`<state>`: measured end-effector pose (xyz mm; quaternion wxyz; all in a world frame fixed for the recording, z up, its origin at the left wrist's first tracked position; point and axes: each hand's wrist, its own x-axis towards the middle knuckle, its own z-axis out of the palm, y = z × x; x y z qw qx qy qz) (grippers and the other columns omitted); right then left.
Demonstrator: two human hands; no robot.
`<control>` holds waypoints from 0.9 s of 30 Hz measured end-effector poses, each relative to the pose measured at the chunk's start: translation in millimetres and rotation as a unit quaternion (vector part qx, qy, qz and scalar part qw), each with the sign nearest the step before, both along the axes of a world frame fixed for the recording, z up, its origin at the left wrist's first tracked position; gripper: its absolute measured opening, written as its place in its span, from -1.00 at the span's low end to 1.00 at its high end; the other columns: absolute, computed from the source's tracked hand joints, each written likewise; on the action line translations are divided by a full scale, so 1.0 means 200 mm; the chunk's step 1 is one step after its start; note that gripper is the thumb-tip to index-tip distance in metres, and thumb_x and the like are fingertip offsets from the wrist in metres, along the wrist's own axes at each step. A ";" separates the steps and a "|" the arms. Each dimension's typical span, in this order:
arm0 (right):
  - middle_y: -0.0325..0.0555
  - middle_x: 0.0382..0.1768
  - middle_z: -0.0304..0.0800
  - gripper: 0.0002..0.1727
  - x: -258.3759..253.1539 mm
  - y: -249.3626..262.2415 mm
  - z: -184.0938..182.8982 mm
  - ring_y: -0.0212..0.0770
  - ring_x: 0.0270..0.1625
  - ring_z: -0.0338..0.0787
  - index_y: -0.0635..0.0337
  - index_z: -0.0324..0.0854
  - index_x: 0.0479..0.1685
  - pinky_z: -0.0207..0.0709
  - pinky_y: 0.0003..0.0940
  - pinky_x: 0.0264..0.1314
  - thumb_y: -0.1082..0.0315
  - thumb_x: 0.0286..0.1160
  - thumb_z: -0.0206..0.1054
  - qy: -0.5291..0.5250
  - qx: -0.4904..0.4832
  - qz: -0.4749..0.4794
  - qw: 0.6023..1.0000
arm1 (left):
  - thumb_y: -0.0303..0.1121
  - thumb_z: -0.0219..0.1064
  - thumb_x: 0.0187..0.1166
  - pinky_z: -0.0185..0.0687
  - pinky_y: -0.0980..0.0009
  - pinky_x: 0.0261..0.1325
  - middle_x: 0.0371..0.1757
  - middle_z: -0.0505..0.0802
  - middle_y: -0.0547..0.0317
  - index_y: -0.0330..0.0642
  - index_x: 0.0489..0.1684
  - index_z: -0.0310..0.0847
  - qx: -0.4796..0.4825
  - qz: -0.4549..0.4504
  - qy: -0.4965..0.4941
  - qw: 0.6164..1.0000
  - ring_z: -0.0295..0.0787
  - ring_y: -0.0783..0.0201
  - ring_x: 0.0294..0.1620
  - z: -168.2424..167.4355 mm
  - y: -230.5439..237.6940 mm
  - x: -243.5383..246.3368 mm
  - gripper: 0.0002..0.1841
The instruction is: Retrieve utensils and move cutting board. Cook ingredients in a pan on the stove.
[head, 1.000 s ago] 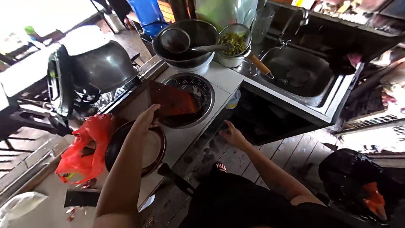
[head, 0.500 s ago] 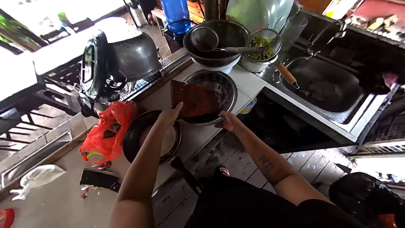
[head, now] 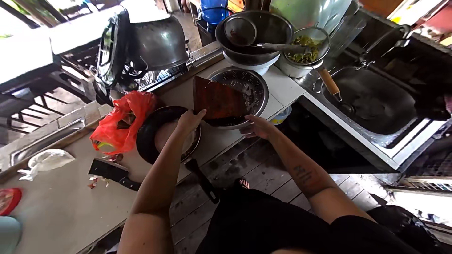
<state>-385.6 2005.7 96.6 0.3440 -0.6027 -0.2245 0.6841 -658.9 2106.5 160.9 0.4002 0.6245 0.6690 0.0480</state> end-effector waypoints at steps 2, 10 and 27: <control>0.10 -0.17 0.91 -0.36 0.08 -0.06 0.04 -0.11 -0.26 0.90 0.37 0.57 0.33 0.76 -0.19 -0.12 -0.13 0.82 0.12 -0.162 0.038 0.161 0.973 | 0.25 0.10 0.73 0.65 -0.09 0.15 0.14 0.77 -0.28 -0.28 0.53 0.45 0.003 0.012 -0.010 1.000 0.78 -0.10 -0.01 -0.02 -0.01 -0.01 -0.26; 0.33 0.28 0.75 -0.45 0.41 0.13 1.06 0.41 0.36 0.71 0.18 0.58 0.50 0.45 0.49 0.32 -0.03 0.76 0.23 -0.667 0.235 0.068 0.704 | 0.24 0.13 0.72 0.62 -0.20 0.15 0.15 0.74 -0.39 -0.28 0.60 0.38 0.012 0.036 -0.055 0.998 0.75 -0.22 0.02 -0.04 -0.06 0.00 -0.25; 0.70 0.26 0.63 -0.57 0.61 0.56 0.86 0.77 0.36 0.57 0.40 0.56 0.43 0.30 0.79 0.18 0.42 0.62 0.24 -0.747 0.132 0.209 0.617 | 0.16 0.30 0.64 0.55 -0.37 0.29 0.65 0.44 -0.34 -0.10 0.77 0.27 0.236 0.094 0.033 0.967 0.64 -0.35 0.38 0.24 -0.48 -0.33 -0.22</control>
